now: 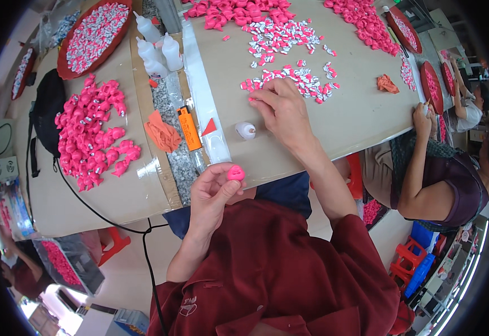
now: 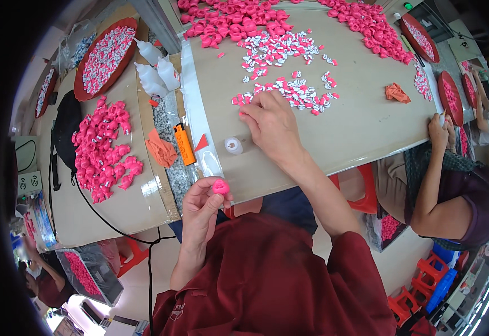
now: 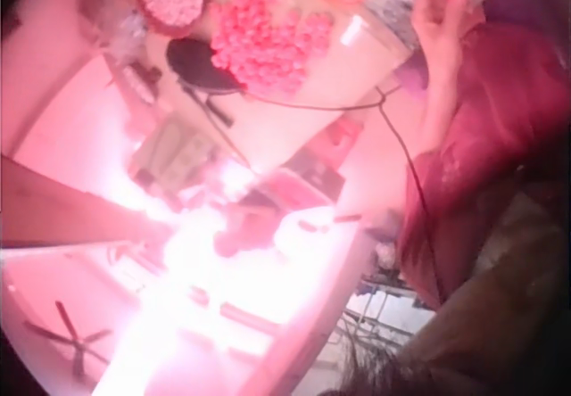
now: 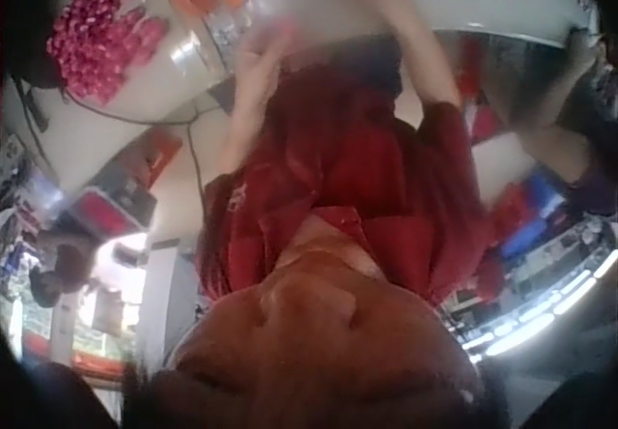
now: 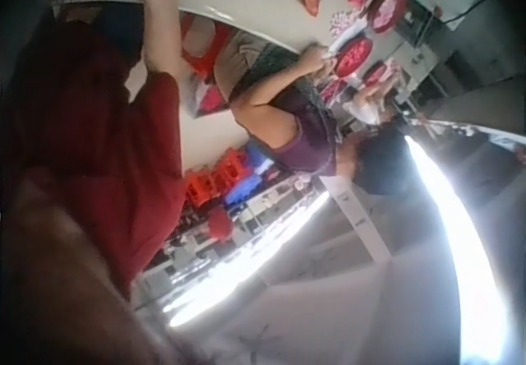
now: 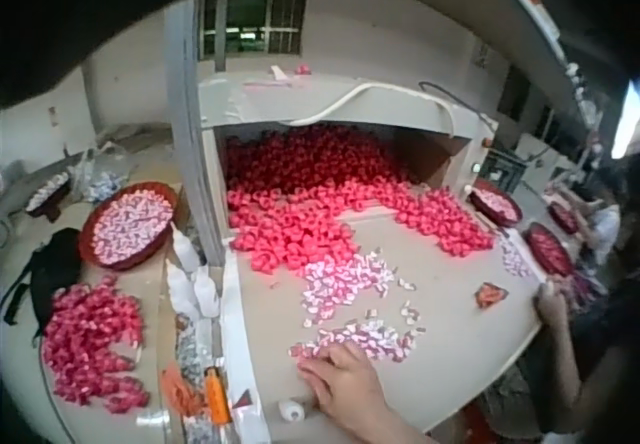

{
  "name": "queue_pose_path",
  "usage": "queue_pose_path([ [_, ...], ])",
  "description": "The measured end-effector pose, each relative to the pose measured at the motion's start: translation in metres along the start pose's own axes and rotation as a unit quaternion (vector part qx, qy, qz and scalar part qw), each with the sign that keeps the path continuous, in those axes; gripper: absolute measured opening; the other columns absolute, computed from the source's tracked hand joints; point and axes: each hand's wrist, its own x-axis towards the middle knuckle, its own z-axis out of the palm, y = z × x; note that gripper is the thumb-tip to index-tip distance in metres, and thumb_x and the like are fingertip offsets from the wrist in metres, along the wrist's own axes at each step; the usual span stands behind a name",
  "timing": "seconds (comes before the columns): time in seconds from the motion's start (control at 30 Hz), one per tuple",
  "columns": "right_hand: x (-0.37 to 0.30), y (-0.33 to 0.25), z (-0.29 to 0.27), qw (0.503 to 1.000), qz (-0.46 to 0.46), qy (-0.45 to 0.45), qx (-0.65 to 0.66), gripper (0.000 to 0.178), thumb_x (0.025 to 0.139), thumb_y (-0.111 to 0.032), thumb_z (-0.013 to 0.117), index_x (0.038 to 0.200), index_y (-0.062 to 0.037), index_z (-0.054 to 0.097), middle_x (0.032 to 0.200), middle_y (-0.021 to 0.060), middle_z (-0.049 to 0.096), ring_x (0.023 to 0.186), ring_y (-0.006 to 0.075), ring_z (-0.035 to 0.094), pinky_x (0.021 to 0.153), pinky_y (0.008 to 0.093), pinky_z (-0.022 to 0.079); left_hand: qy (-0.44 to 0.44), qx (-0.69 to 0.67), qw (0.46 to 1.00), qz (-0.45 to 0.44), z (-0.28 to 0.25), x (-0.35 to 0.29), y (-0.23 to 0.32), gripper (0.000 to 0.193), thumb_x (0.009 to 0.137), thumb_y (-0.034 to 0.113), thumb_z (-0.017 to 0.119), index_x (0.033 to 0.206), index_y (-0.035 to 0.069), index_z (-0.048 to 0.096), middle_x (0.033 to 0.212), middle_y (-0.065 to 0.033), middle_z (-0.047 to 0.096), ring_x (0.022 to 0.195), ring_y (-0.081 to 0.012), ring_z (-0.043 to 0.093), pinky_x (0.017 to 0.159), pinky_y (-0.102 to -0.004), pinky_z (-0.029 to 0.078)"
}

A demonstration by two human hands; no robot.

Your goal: The person repeatedly picks up small pink and white components from a table, applies glue from a small bottle to the pink piece, and attaches a white piece to form a finished unit. The person places completed units into a growing pile on the table. Another person works at the same table in the background.

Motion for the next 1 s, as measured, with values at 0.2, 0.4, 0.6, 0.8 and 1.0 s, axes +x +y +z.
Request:
queue_pose_path([
  [0.2,-0.011,-0.005,-0.009,0.998,0.002,-0.060,-0.032,0.015,0.069,-0.006,0.069,0.083,-0.0057,0.067,0.076,0.0054,0.056,0.074,0.0210,0.052,0.066,0.0316,0.043,-0.001,-0.017,1.000,-0.020,-0.002,-0.003,0.000,0.026,0.084,0.004,0.060,0.108,-0.001,0.053,0.093,-0.0078,0.061,0.081,-0.0127,0.060,0.069,-0.0252,0.050],
  [0.4,-0.030,-0.020,-0.035,0.954,0.218,-0.047,0.201,0.010,0.077,-0.004,0.065,0.086,-0.0022,0.066,0.079,0.0056,0.062,0.067,0.0134,0.057,0.056,0.0243,0.045,-0.024,-0.037,0.998,-0.049,-0.001,-0.002,0.000,0.028,0.083,0.005,0.059,0.110,-0.002,0.053,0.102,-0.0107,0.059,0.081,-0.0150,0.059,0.068,-0.0249,0.047],
  [0.6,-0.063,-0.027,-0.048,0.809,0.332,-0.086,0.478,0.012,0.080,-0.001,0.062,0.092,-0.0010,0.063,0.081,0.0017,0.061,0.070,0.0046,0.055,0.055,0.0185,0.044,-0.033,-0.017,0.997,-0.069,0.002,-0.001,-0.007,0.027,0.085,0.003,0.057,0.111,-0.003,0.053,0.098,-0.0117,0.061,0.084,-0.0170,0.060,0.073,-0.0268,0.049],
  [0.8,-0.070,-0.041,-0.034,0.775,0.305,-0.045,0.552,0.011,0.078,0.003,0.062,0.089,0.0004,0.062,0.080,0.0007,0.059,0.069,0.0053,0.052,0.061,0.0195,0.042,-0.026,-0.013,0.997,-0.072,0.005,0.000,-0.005,0.028,0.085,0.003,0.057,0.112,-0.004,0.052,0.092,-0.0124,0.062,0.085,-0.0184,0.061,0.076,-0.0280,0.049],
  [1.0,-0.068,-0.042,-0.040,0.826,0.249,-0.114,0.492,0.015,0.076,0.005,0.063,0.091,0.0012,0.064,0.082,0.0028,0.061,0.071,0.0071,0.054,0.064,0.0208,0.043,-0.030,-0.011,0.999,-0.043,0.004,0.001,-0.006,0.026,0.082,0.008,0.063,0.105,0.001,0.054,0.092,-0.0083,0.063,0.082,-0.0138,0.062,0.069,-0.0240,0.051],
])
